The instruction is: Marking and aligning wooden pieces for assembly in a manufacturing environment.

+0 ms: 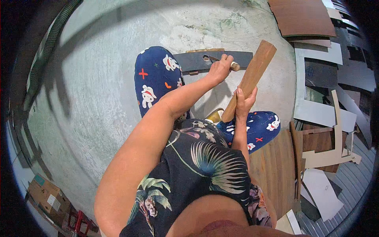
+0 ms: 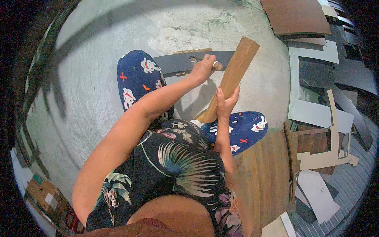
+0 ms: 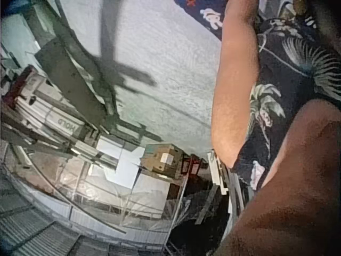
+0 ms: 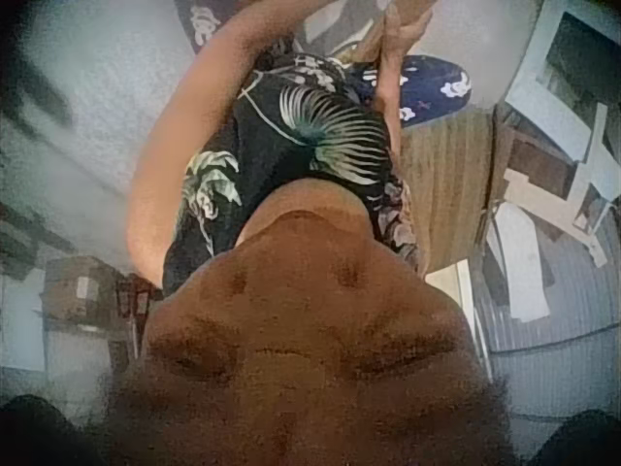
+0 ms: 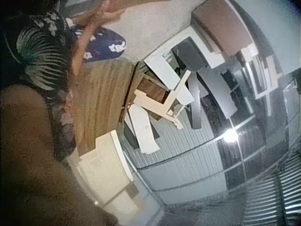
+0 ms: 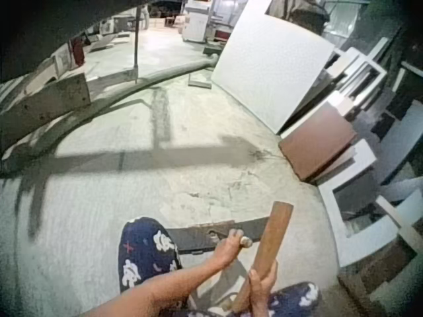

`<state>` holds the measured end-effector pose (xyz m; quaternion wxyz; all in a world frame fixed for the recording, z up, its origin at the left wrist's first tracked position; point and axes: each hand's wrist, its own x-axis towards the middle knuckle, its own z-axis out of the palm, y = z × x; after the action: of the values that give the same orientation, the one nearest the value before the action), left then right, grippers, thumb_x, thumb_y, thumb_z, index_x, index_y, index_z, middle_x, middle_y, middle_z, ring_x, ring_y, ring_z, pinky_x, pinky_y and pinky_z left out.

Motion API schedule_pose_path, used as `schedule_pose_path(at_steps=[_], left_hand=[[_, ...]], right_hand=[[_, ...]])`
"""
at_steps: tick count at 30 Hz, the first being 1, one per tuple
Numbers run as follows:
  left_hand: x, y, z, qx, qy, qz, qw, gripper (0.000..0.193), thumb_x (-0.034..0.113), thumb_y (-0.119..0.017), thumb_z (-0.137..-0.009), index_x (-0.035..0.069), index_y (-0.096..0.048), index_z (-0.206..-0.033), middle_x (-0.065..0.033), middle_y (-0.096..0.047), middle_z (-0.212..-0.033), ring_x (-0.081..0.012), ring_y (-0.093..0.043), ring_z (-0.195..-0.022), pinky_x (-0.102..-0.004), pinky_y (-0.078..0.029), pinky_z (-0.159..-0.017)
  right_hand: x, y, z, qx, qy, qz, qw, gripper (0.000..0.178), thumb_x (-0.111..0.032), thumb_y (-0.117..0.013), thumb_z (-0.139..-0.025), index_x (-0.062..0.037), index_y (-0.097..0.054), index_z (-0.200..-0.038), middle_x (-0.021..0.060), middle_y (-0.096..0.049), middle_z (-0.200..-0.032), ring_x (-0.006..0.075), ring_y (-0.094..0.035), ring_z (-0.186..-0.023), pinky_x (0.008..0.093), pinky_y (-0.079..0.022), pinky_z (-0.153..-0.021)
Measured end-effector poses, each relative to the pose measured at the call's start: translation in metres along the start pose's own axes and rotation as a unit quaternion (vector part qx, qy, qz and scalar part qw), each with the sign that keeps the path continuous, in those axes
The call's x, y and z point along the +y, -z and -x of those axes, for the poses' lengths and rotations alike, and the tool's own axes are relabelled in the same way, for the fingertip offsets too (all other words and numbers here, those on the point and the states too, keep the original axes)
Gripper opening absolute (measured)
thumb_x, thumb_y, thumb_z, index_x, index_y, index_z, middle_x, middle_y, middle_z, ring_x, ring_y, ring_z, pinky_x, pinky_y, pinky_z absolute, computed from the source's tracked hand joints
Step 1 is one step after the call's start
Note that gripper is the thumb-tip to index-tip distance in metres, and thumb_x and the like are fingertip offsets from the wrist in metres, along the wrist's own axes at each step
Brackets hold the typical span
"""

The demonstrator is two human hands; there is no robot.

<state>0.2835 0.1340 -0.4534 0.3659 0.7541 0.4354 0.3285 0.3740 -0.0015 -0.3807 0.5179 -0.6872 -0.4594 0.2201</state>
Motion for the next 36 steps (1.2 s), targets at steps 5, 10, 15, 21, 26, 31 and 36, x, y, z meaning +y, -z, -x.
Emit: schedule_pose_path(at_steps=[5,10,15,21,26,31,36], left_hand=[[0.001,0.003,-0.001,-0.003,0.008,0.007,1.0,0.034,0.004,-0.066,-0.08,0.006,-0.043,-0.105,-0.0207,-0.053,-0.102,-0.046,-0.063,-0.083,-0.0537,-0.054,-0.068],[-0.001,0.005,-0.003,0.001,0.007,0.009,1.0,0.035,0.003,-0.065,-0.079,0.006,-0.043,-0.106,-0.021,-0.053,-0.103,-0.0469,-0.063,-0.083,-0.0544,-0.053,-0.068],[-0.002,0.005,-0.006,0.01,0.017,0.027,0.999,0.035,0.001,-0.064,-0.079,0.006,-0.042,-0.106,-0.0215,-0.052,-0.103,-0.0483,-0.062,-0.084,-0.0565,-0.052,-0.069],[-0.007,0.005,-0.005,0.033,0.008,0.032,0.999,0.034,0.001,-0.062,-0.079,0.007,-0.043,-0.106,-0.0217,-0.052,-0.102,-0.0483,-0.062,-0.082,-0.0559,-0.052,-0.069],[-0.006,0.004,-0.005,0.04,0.0,0.024,0.999,0.031,0.002,-0.061,-0.08,0.007,-0.043,-0.104,-0.0215,-0.052,-0.101,-0.0477,-0.062,-0.081,-0.0552,-0.053,-0.068],[-0.006,0.004,-0.005,0.024,0.008,0.035,0.999,0.03,0.001,-0.06,-0.08,0.007,-0.043,-0.105,-0.022,-0.052,-0.101,-0.0474,-0.062,-0.081,-0.0549,-0.053,-0.068],[-0.012,0.004,-0.008,0.005,0.02,0.012,1.0,0.039,0.011,-0.069,-0.081,0.007,-0.043,-0.109,-0.0209,-0.053,-0.108,-0.0465,-0.062,-0.088,-0.0532,-0.053,-0.07]], right_hand=[[-0.003,0.001,0.002,-0.007,-0.064,-0.027,0.998,0.055,-0.017,-0.069,-0.081,0.0017,-0.045,-0.126,0.0137,-0.057,-0.107,0.0235,-0.058,-0.096,0.0379,-0.047,-0.088],[-0.018,0.001,0.007,-0.002,-0.009,0.035,0.999,0.057,-0.017,-0.07,-0.08,0.0014,-0.044,-0.128,0.0146,-0.057,-0.109,0.0255,-0.058,-0.099,0.039,-0.047,-0.09],[-0.025,-0.008,0.01,0.003,0.023,0.068,0.997,0.056,-0.016,-0.07,-0.08,0.0009,-0.045,-0.127,0.0171,-0.058,-0.11,0.027,-0.059,-0.1,0.0394,-0.047,-0.089],[-0.033,-0.008,0.007,-0.071,-0.032,0.1,0.992,0.052,-0.013,-0.07,-0.079,0.0012,-0.047,-0.123,0.0171,-0.062,-0.105,0.0274,-0.061,-0.097,0.0388,-0.048,-0.088],[-0.036,-0.008,0.009,-0.05,0.001,0.096,0.994,0.054,-0.014,-0.07,-0.079,0.0009,-0.045,-0.125,0.0173,-0.062,-0.106,0.0279,-0.061,-0.098,0.0391,-0.048,-0.089],[-0.026,-0.007,0.009,-0.105,-0.062,0.115,0.986,0.055,-0.014,-0.07,-0.08,0.0005,-0.045,-0.127,0.0177,-0.062,-0.111,0.0267,-0.062,-0.101,0.0387,-0.048,-0.09],[-0.027,-0.007,0.009,-0.052,-0.02,0.087,0.995,0.054,-0.013,-0.07,-0.08,0.0,-0.046,-0.126,0.0179,-0.062,-0.11,0.0273,-0.062,-0.101,0.0387,-0.049,-0.09]])
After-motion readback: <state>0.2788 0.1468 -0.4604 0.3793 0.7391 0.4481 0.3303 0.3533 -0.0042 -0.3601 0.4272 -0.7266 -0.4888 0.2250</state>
